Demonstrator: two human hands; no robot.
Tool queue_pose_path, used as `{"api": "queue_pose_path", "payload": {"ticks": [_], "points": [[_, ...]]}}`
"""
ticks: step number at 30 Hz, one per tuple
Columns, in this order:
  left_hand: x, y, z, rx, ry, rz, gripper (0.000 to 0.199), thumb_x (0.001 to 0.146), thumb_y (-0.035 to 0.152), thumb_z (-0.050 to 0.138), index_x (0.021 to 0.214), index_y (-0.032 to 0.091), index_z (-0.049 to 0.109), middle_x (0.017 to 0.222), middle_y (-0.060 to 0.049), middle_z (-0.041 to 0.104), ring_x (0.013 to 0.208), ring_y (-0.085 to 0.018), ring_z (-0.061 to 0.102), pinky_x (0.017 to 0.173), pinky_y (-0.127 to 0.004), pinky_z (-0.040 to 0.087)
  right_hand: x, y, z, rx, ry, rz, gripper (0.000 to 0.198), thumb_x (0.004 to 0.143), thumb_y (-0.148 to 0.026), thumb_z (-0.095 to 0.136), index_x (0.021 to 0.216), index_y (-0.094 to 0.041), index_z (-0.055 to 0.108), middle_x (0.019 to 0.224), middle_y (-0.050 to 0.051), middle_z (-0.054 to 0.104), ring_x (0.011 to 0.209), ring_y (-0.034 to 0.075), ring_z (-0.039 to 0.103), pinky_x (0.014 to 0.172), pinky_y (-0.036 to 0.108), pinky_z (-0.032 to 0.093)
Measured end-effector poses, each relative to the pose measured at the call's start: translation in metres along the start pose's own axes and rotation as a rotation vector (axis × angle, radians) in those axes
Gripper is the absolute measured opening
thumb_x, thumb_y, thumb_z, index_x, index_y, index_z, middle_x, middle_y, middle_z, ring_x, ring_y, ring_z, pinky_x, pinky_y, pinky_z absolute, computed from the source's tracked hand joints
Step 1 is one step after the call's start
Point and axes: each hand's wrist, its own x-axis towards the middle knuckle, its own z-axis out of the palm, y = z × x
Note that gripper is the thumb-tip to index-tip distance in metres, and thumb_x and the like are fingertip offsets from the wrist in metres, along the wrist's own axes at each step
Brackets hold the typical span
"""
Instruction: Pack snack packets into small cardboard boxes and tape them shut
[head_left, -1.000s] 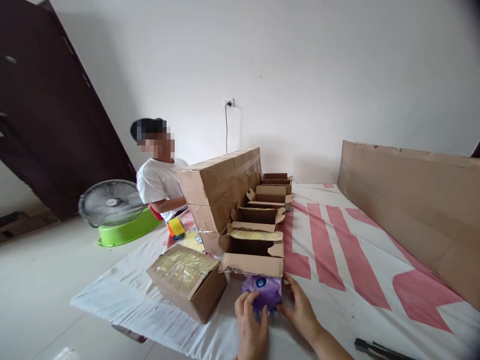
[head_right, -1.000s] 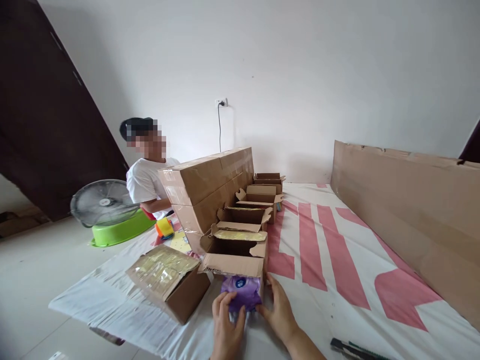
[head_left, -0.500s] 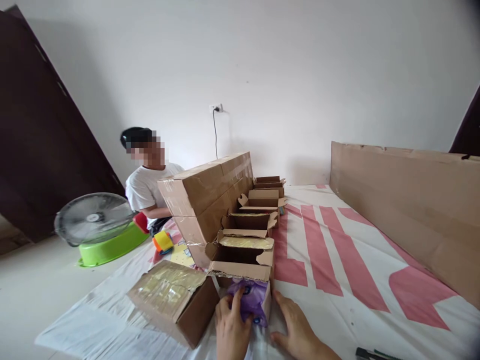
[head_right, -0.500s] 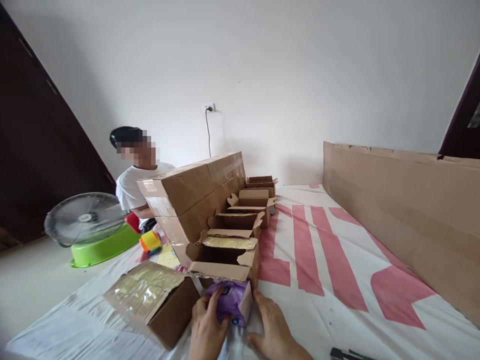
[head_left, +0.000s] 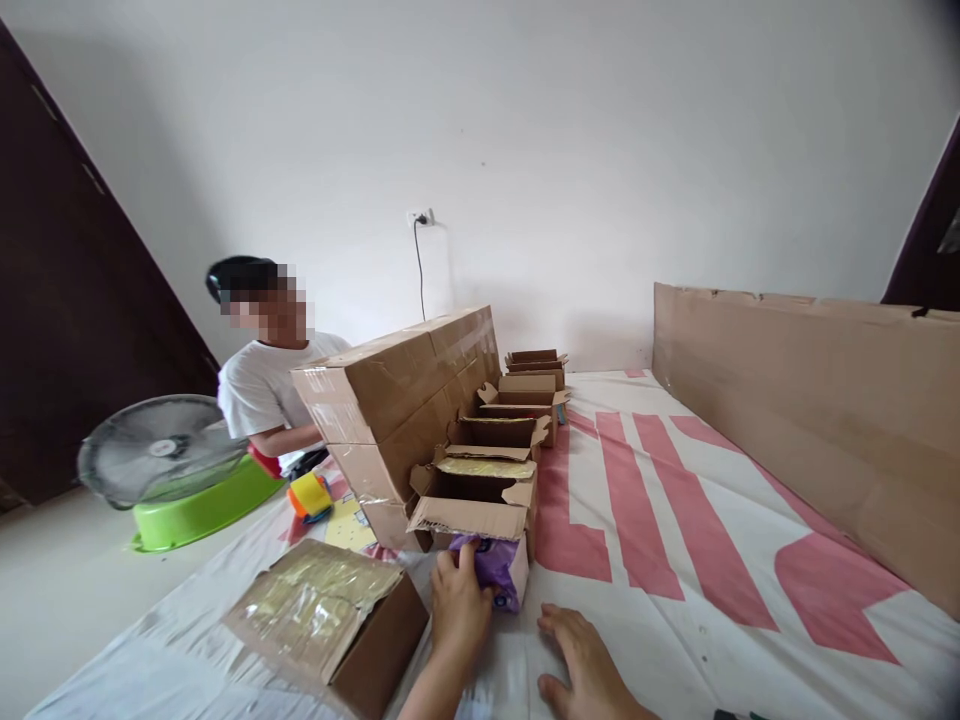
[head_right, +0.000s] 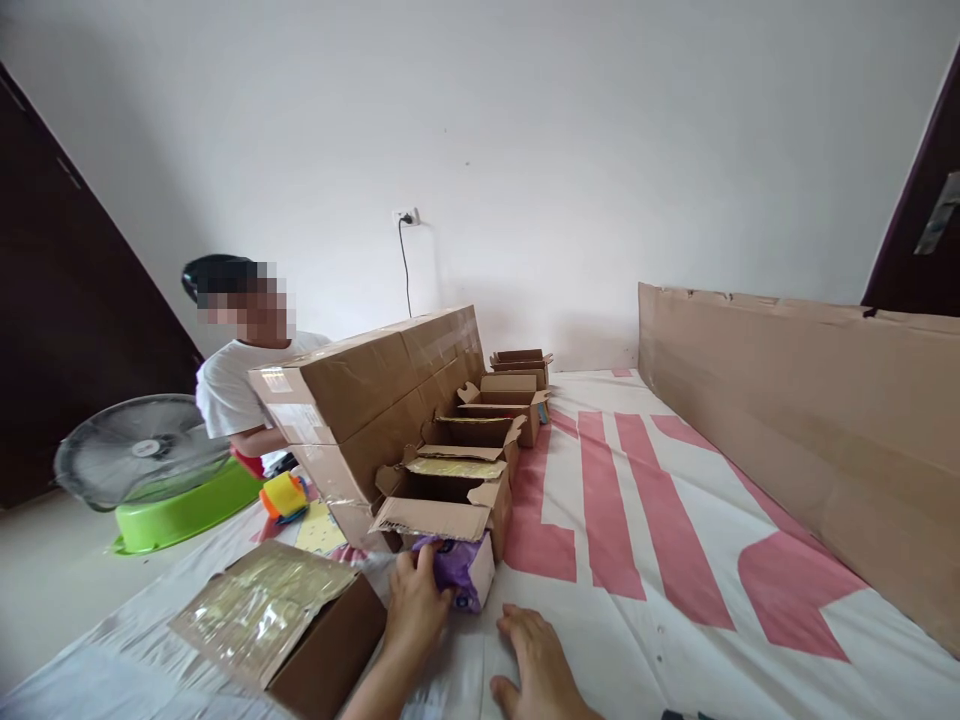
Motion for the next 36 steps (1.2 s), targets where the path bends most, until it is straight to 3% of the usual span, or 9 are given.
{"api": "queue_pose_path", "payload": {"ticks": [6,16,23,28,32,36], "points": [[0.022,0.009,0.006,0.120,0.026,-0.037,0.047,0.070,0.021,0.070,0.115,0.023,0.056,0.103,-0.008,0.047,0.101,-0.029,0.048,0.081,-0.035,0.037,0.001,-0.001,-0.002,0.014,0.019,-0.002,0.050,0.068,-0.021,0.063,0.117,-0.010,0.063,0.139,0.021,0.052,0.130,0.034,0.047,0.110,0.048,0.035],[0.078,0.027,0.033,0.107,0.133,-0.065,0.049,0.068,0.027,0.072,0.115,0.023,0.058,0.107,-0.010,0.050,0.104,-0.030,0.047,0.086,-0.038,0.036,0.000,-0.004,-0.006,0.041,0.072,-0.005,0.036,0.071,-0.017,0.057,0.106,-0.014,0.065,0.131,0.017,0.058,0.124,0.027,0.052,0.107,0.040,0.038],[0.047,0.014,0.064,-0.007,0.199,0.010,0.064,0.079,0.021,0.063,0.140,0.023,0.042,0.125,-0.012,0.049,0.119,-0.029,0.044,0.102,-0.042,0.035,0.001,-0.013,-0.010,0.084,0.118,0.014,0.028,0.071,-0.016,0.056,0.097,-0.018,0.066,0.124,0.013,0.062,0.119,0.025,0.055,0.104,0.039,0.041],[0.036,0.008,0.067,-0.080,0.193,0.014,0.068,0.081,0.016,0.058,0.145,0.021,0.035,0.133,-0.014,0.046,0.127,-0.029,0.041,0.107,-0.045,0.033,0.000,-0.011,-0.009,0.089,0.141,0.006,0.024,0.072,-0.016,0.056,0.093,-0.019,0.066,0.121,0.012,0.064,0.117,0.026,0.056,0.103,0.042,0.041],[0.027,0.014,0.061,-0.138,0.123,0.009,0.070,0.082,0.012,0.053,0.147,0.015,0.028,0.142,-0.018,0.039,0.135,-0.030,0.035,0.112,-0.045,0.029,-0.001,-0.011,-0.010,0.083,0.147,-0.015,0.022,0.073,-0.017,0.056,0.092,-0.019,0.066,0.120,0.012,0.065,0.116,0.027,0.057,0.103,0.043,0.042],[-0.007,0.013,0.057,-0.203,-0.042,0.030,0.078,0.077,0.013,0.059,0.149,0.012,0.026,0.153,-0.021,0.028,0.141,-0.031,0.030,0.114,-0.045,0.029,-0.002,-0.012,-0.011,0.084,0.155,-0.025,0.021,0.074,-0.017,0.055,0.092,-0.020,0.066,0.119,0.012,0.065,0.116,0.027,0.057,0.102,0.043,0.042]]}}
